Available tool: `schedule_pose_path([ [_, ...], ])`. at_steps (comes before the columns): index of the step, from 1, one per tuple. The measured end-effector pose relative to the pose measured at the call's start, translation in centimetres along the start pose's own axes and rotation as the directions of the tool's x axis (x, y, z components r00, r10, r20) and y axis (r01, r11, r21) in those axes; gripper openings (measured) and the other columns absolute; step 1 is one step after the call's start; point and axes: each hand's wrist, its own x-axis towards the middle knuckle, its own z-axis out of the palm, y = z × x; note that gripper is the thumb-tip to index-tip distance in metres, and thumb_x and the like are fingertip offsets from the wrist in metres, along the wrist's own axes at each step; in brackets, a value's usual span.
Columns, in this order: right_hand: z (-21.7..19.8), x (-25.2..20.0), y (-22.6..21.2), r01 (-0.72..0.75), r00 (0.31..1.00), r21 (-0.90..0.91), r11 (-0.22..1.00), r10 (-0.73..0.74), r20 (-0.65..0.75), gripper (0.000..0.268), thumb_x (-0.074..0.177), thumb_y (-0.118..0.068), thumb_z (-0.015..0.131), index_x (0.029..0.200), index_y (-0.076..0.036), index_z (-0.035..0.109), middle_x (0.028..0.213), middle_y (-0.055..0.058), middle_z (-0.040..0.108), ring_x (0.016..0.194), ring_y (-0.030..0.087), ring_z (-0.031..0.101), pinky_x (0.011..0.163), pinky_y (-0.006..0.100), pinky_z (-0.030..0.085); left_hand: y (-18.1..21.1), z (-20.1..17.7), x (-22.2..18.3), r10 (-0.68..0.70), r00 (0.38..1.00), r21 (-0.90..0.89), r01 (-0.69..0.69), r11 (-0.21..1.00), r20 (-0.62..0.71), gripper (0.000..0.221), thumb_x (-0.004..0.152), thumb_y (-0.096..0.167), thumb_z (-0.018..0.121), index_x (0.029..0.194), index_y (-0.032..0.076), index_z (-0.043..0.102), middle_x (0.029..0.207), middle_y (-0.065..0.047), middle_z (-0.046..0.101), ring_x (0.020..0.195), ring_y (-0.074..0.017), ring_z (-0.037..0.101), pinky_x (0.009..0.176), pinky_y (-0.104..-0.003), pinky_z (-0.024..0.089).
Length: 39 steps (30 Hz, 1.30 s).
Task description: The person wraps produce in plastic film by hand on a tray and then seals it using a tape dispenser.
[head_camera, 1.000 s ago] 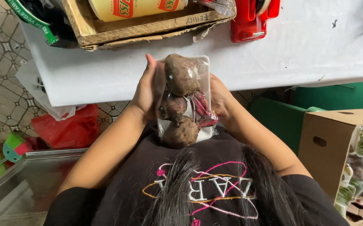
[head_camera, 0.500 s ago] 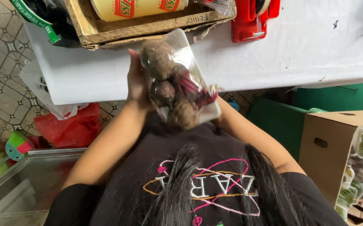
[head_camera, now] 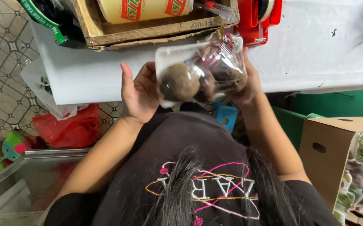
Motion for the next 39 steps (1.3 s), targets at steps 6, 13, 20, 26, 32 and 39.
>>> schedule_pose_path([
  [6, -7.0, -1.0, -0.1, -0.192, 0.974, -0.394, 0.899, 0.123, -0.193, 0.075, 0.091, -0.071, 0.052, 0.110, -0.002, 0.073, 0.103, 0.021, 0.076, 0.096, 0.035, 0.074, 0.094, 0.044, 0.055, 3.0, 1.8, 0.4, -0.330, 0.939, 0.668, 0.183, 0.721, 0.099, 0.064, 0.094, 0.060, 0.049, 0.137, 0.014, 0.058, 0.113, -0.009, 0.070, 0.094, -0.0172, 0.071, 0.080, -0.032, 0.059],
  [13, -4.6, -2.6, 1.3, -0.153, 0.973, -0.414, 0.897, 0.064, -0.221, 0.073, 0.092, -0.069, 0.050, 0.117, -0.003, 0.072, 0.109, 0.019, 0.076, 0.102, 0.033, 0.075, 0.100, 0.045, 0.055, 2.8, 5.0, 4.2, -0.472, 0.855, 0.859, 0.066, 0.508, 0.214, 0.041, 0.085, 0.027, 0.082, 0.122, 0.017, 0.068, 0.102, -0.004, 0.069, 0.076, -0.0118, 0.072, 0.068, -0.026, 0.063],
  [20, -6.9, -2.9, 2.0, -0.138, 0.981, -0.401, 0.906, 0.069, -0.181, 0.077, 0.093, -0.067, 0.049, 0.124, 0.001, 0.068, 0.116, 0.026, 0.073, 0.107, 0.039, 0.072, 0.100, 0.053, 0.055, -0.1, 3.8, 4.3, -0.428, 0.893, 0.761, 0.183, 0.622, 0.136, 0.025, 0.079, 0.010, 0.085, 0.099, 0.008, 0.070, 0.093, -0.002, 0.071, 0.071, -0.0119, 0.076, 0.059, -0.022, 0.061],
  [26, -5.1, -1.3, -2.1, -0.072, 0.996, -0.552, 0.831, 0.029, -0.085, 0.069, 0.096, -0.060, 0.053, 0.121, 0.002, 0.069, 0.109, 0.023, 0.075, 0.104, 0.032, 0.074, 0.094, 0.049, 0.059, -2.1, 4.0, 3.8, -0.245, 0.967, 0.475, 0.181, 0.861, 0.075, 0.022, 0.081, 0.005, 0.085, 0.095, 0.000, 0.070, 0.089, -0.007, 0.070, 0.071, -0.0172, 0.076, 0.062, -0.028, 0.065],
  [32, -2.5, 0.2, -3.4, -0.177, 0.983, -0.721, 0.670, 0.089, -0.158, 0.061, 0.098, -0.058, 0.061, 0.092, 0.003, 0.068, 0.049, 0.018, 0.052, 0.024, 0.024, 0.045, 0.016, 0.032, 0.033, -3.9, -1.2, 3.3, -0.203, 0.975, 0.450, 0.141, 0.882, 0.092, 0.021, 0.088, 0.018, 0.083, 0.092, 0.005, 0.067, 0.104, -0.006, 0.072, 0.082, -0.0112, 0.073, 0.066, -0.025, 0.064],
  [39, 0.0, 1.8, -4.0, -0.322, 0.946, -0.785, 0.529, 0.149, -0.288, 0.063, 0.091, -0.057, 0.060, 0.108, 0.003, 0.066, 0.093, 0.022, 0.070, 0.079, 0.032, 0.071, 0.068, 0.044, 0.059, 4.1, 2.3, 1.9, -0.093, 0.995, 0.627, 0.061, 0.777, 0.019, 0.020, 0.101, 0.039, 0.059, 0.098, 0.019, 0.057, 0.104, 0.000, 0.065, 0.086, -0.0073, 0.055, 0.062, -0.016, 0.041],
])
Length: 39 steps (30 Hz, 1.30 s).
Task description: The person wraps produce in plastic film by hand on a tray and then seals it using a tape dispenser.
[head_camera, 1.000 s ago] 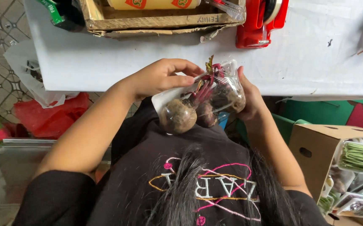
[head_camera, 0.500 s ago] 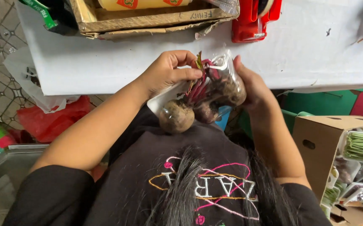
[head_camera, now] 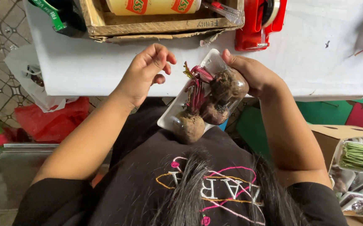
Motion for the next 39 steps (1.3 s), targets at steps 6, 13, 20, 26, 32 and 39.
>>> schedule_pose_path([
  [6, 1.5, 0.2, -2.7, -0.060, 0.996, -0.147, 0.987, 0.070, 0.062, 0.067, 0.088, -0.054, 0.053, 0.114, 0.007, 0.064, 0.108, 0.026, 0.073, 0.096, 0.036, 0.074, 0.085, 0.045, 0.062, 5.7, 1.8, 1.4, -0.072, 0.992, 0.534, 0.004, 0.845, 0.105, 0.048, 0.098, 0.057, 0.045, 0.091, 0.016, 0.068, 0.082, 0.004, 0.048, 0.079, -0.0099, 0.045, 0.074, -0.026, 0.036],
  [13, 1.9, 0.3, -3.8, -0.036, 0.995, -0.243, 0.969, 0.058, 0.083, 0.071, 0.087, -0.056, 0.050, 0.115, 0.007, 0.067, 0.109, 0.023, 0.075, 0.096, 0.033, 0.074, 0.086, 0.042, 0.062, 6.6, 2.7, 2.2, -0.347, 0.938, 0.446, 0.317, 0.837, -0.016, 0.035, 0.090, 0.051, 0.060, 0.074, 0.021, 0.067, 0.083, 0.007, 0.070, 0.078, -0.0086, 0.054, 0.071, -0.030, 0.035],
  [20, 2.8, -0.1, -2.9, 0.061, 0.997, -0.190, 0.980, -0.067, -0.026, 0.068, 0.087, -0.059, 0.069, 0.111, 0.005, 0.070, 0.095, 0.024, 0.069, 0.089, 0.039, 0.073, 0.076, 0.054, 0.061, 7.1, 2.6, 1.7, -0.445, 0.894, 0.309, 0.437, 0.845, -0.049, 0.030, 0.083, 0.044, 0.072, 0.081, 0.015, 0.076, 0.080, 0.001, 0.070, 0.073, -0.0098, 0.061, 0.051, -0.016, 0.033],
  [26, 1.7, 1.7, -2.5, 0.055, 0.997, -0.141, 0.988, -0.061, -0.040, 0.072, 0.088, -0.055, 0.070, 0.119, 0.011, 0.065, 0.105, 0.030, 0.069, 0.096, 0.043, 0.072, 0.081, 0.057, 0.060, 5.5, 1.5, 2.7, -0.463, 0.885, 0.172, 0.463, 0.869, -0.046, 0.026, 0.083, 0.032, 0.080, 0.093, 0.008, 0.075, 0.084, -0.002, 0.071, 0.070, -0.0097, 0.064, 0.040, -0.008, 0.035],
  [32, 2.4, 1.6, -3.1, -0.021, 0.999, -0.142, 0.990, 0.017, -0.031, 0.077, 0.087, -0.052, 0.073, 0.126, 0.012, 0.060, 0.108, 0.033, 0.066, 0.100, 0.045, 0.070, 0.087, 0.059, 0.058, 4.9, 0.5, 2.9, -0.489, 0.870, 0.132, 0.493, 0.860, -0.064, 0.021, 0.087, 0.031, 0.080, 0.096, 0.012, 0.074, 0.085, 0.005, 0.069, 0.073, -0.0057, 0.064, 0.046, -0.008, 0.036],
  [39, 4.0, 0.7, -3.3, -0.007, 0.998, -0.159, 0.987, -0.003, -0.061, 0.076, 0.084, -0.054, 0.074, 0.123, 0.010, 0.062, 0.107, 0.031, 0.066, 0.101, 0.045, 0.071, 0.086, 0.060, 0.058, 4.8, -1.2, 2.2, -0.207, 0.978, 0.361, 0.192, 0.913, 0.005, 0.017, 0.103, 0.026, 0.063, 0.097, 0.011, 0.067, 0.080, -0.002, 0.069, 0.069, -0.0080, 0.058, 0.047, -0.014, 0.037],
])
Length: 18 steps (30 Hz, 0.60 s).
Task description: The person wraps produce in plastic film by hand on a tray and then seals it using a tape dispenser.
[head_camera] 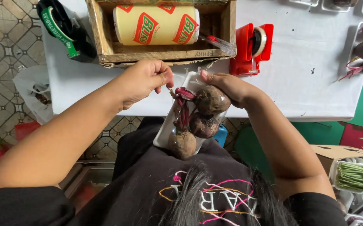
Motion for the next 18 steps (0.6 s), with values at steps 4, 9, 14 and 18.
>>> schedule_pose_path([
  [4, 0.8, -0.6, -0.6, 0.000, 1.000, -0.024, 1.000, 0.000, -0.004, 0.079, 0.084, -0.056, 0.073, 0.125, 0.010, 0.061, 0.110, 0.031, 0.064, 0.103, 0.045, 0.070, 0.087, 0.061, 0.057, 0.6, 0.2, -1.3, 0.102, 0.995, -0.002, -0.102, 0.995, -0.015, 0.016, 0.107, 0.019, 0.056, 0.098, 0.007, 0.061, 0.082, -0.008, 0.071, 0.079, -0.0143, 0.067, 0.058, -0.021, 0.051],
  [9, 0.6, -0.2, 0.1, 0.000, 1.000, -0.006, 1.000, 0.000, -0.019, 0.080, 0.084, -0.056, 0.074, 0.126, 0.011, 0.059, 0.110, 0.031, 0.064, 0.103, 0.045, 0.069, 0.087, 0.061, 0.057, 0.1, 1.6, -1.6, 0.171, 0.978, 0.155, -0.152, 0.976, -0.122, 0.017, 0.108, 0.018, 0.051, 0.096, 0.010, 0.059, 0.067, -0.010, 0.070, 0.056, -0.0175, 0.069, 0.047, -0.022, 0.055],
  [14, 0.1, 0.6, 0.7, -0.008, 0.999, -0.006, 1.000, 0.008, -0.033, 0.080, 0.084, -0.056, 0.075, 0.127, 0.010, 0.059, 0.110, 0.031, 0.063, 0.104, 0.045, 0.069, 0.087, 0.061, 0.058, -1.3, 2.1, -0.9, 0.214, 0.962, 0.058, -0.207, 0.977, -0.170, 0.012, 0.107, 0.016, 0.052, 0.099, 0.007, 0.057, 0.070, -0.012, 0.070, 0.062, -0.0182, 0.073, 0.057, -0.027, 0.065],
  [18, 0.1, 0.7, 1.0, -0.016, 0.999, 0.016, 1.000, 0.017, -0.039, 0.080, 0.084, -0.057, 0.075, 0.127, 0.009, 0.059, 0.109, 0.031, 0.064, 0.103, 0.046, 0.069, 0.085, 0.061, 0.058, -1.0, 2.2, -0.8, 0.095, 0.985, -0.144, -0.116, 0.983, -0.146, 0.012, 0.106, 0.018, 0.052, 0.103, 0.008, 0.056, 0.080, -0.010, 0.072, 0.074, -0.0155, 0.075, 0.071, -0.031, 0.068],
])
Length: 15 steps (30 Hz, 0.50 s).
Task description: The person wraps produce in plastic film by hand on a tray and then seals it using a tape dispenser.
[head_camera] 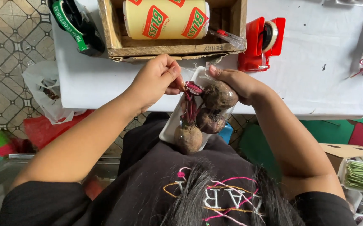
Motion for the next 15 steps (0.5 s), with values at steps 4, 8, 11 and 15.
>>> schedule_pose_path([
  [4, 0.0, 0.1, 0.0, 0.015, 1.000, 0.004, 1.000, -0.015, 0.002, 0.079, 0.084, -0.057, 0.075, 0.125, 0.009, 0.060, 0.106, 0.030, 0.065, 0.100, 0.045, 0.070, 0.084, 0.061, 0.058, 1.0, 0.1, -0.2, -0.136, 0.991, -0.110, 0.137, 0.984, 0.015, 0.014, 0.105, 0.024, 0.054, 0.101, 0.011, 0.057, 0.085, -0.008, 0.071, 0.078, -0.0142, 0.074, 0.075, -0.031, 0.068],
  [8, 0.1, -0.6, -0.5, 0.012, 1.000, 0.011, 1.000, -0.012, 0.006, 0.077, 0.084, -0.057, 0.073, 0.124, 0.008, 0.062, 0.105, 0.030, 0.065, 0.099, 0.045, 0.070, 0.083, 0.061, 0.058, 0.9, 0.4, 0.5, -0.182, 0.983, -0.124, 0.184, 0.975, 0.027, 0.012, 0.104, 0.024, 0.056, 0.101, 0.012, 0.057, 0.085, -0.007, 0.071, 0.078, -0.0135, 0.073, 0.076, -0.031, 0.068],
  [11, -0.4, -0.7, -0.2, 0.019, 1.000, -0.003, 1.000, -0.019, -0.002, 0.078, 0.084, -0.059, 0.074, 0.121, 0.008, 0.060, 0.102, 0.030, 0.065, 0.096, 0.044, 0.071, 0.081, 0.061, 0.059, 0.8, 0.5, 0.7, -0.222, 0.973, -0.144, 0.229, 0.963, 0.060, 0.014, 0.103, 0.027, 0.056, 0.100, 0.013, 0.058, 0.085, -0.005, 0.070, 0.080, -0.0132, 0.073, 0.076, -0.031, 0.068],
  [15, 0.2, -1.1, -0.6, 0.018, 0.999, -0.002, 1.000, -0.018, 0.027, 0.076, 0.085, -0.056, 0.072, 0.124, 0.009, 0.061, 0.105, 0.030, 0.064, 0.098, 0.045, 0.070, 0.081, 0.062, 0.059, -0.6, -0.5, 1.1, -0.176, 0.983, 0.011, 0.175, 0.984, 0.053, 0.014, 0.105, 0.029, 0.056, 0.096, 0.019, 0.059, 0.079, 0.001, 0.068, 0.076, -0.0097, 0.066, 0.069, -0.023, 0.058],
])
